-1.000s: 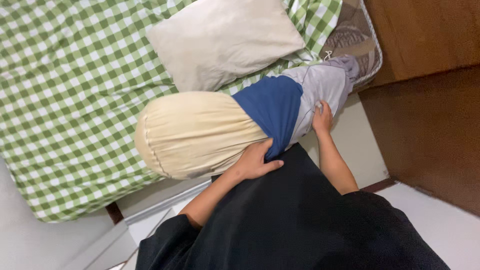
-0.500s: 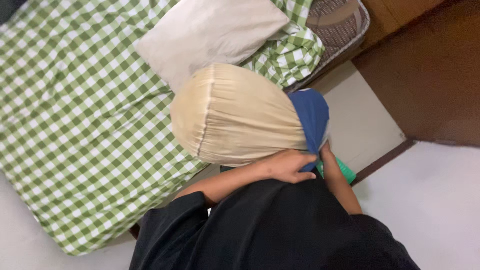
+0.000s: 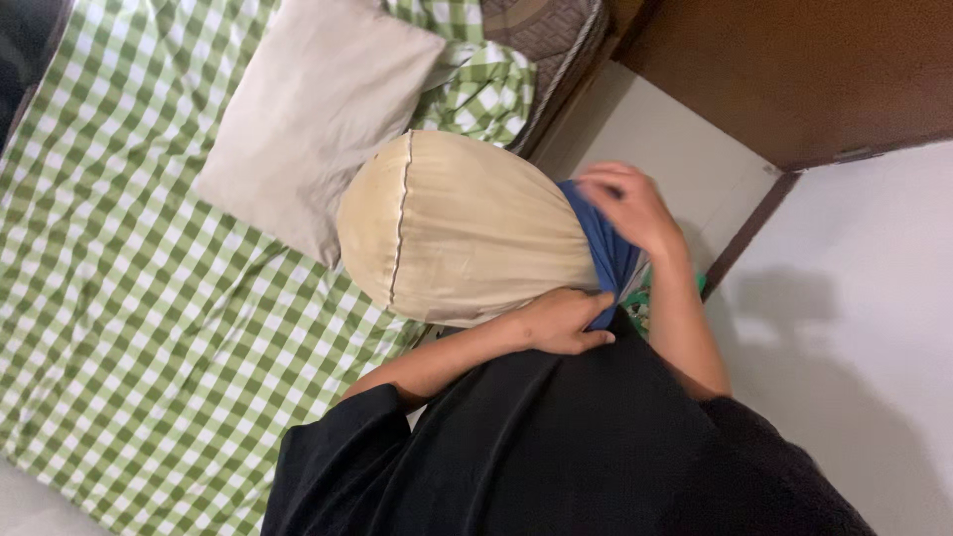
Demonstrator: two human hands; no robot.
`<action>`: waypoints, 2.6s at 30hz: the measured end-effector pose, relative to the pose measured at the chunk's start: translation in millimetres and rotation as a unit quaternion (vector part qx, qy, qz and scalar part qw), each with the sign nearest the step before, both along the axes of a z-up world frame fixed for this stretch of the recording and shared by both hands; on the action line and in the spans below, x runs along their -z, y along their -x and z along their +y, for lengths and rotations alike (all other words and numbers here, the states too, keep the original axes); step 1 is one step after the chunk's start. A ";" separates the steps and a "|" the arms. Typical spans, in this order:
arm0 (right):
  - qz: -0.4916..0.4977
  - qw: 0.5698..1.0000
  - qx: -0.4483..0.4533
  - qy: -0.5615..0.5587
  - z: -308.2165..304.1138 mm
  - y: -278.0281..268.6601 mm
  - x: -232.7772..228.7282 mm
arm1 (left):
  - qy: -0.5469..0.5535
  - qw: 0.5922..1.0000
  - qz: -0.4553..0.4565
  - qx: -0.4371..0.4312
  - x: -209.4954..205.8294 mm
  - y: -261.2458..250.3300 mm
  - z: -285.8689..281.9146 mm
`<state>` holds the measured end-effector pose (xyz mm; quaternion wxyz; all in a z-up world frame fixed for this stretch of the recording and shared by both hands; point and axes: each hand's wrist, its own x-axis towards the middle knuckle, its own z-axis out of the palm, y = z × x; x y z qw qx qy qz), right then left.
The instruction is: The person puts a pillow into a pillowcase, places it on the bed, and pulls the sheets straight to smooth them out.
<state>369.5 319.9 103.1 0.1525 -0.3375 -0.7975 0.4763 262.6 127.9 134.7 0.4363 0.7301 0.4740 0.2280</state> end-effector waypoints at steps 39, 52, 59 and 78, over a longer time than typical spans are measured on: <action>0.090 0.953 -0.265 -0.119 212.7 60.6 31.5 | 0.247 0.837 -0.298 -0.388 156.9 112.9 143.5; 0.030 0.984 -0.085 0.154 230.4 40.5 15.3 | 0.226 0.847 -0.264 -0.403 162.8 65.5 237.6; 0.081 0.977 -0.096 0.174 228.2 11.7 39.2 | 0.213 0.833 -0.197 -0.472 154.9 48.5 233.8; 0.034 0.891 -0.026 0.452 173.3 -24.8 151.6 | 0.015 0.702 -0.022 -0.711 157.9 38.0 220.3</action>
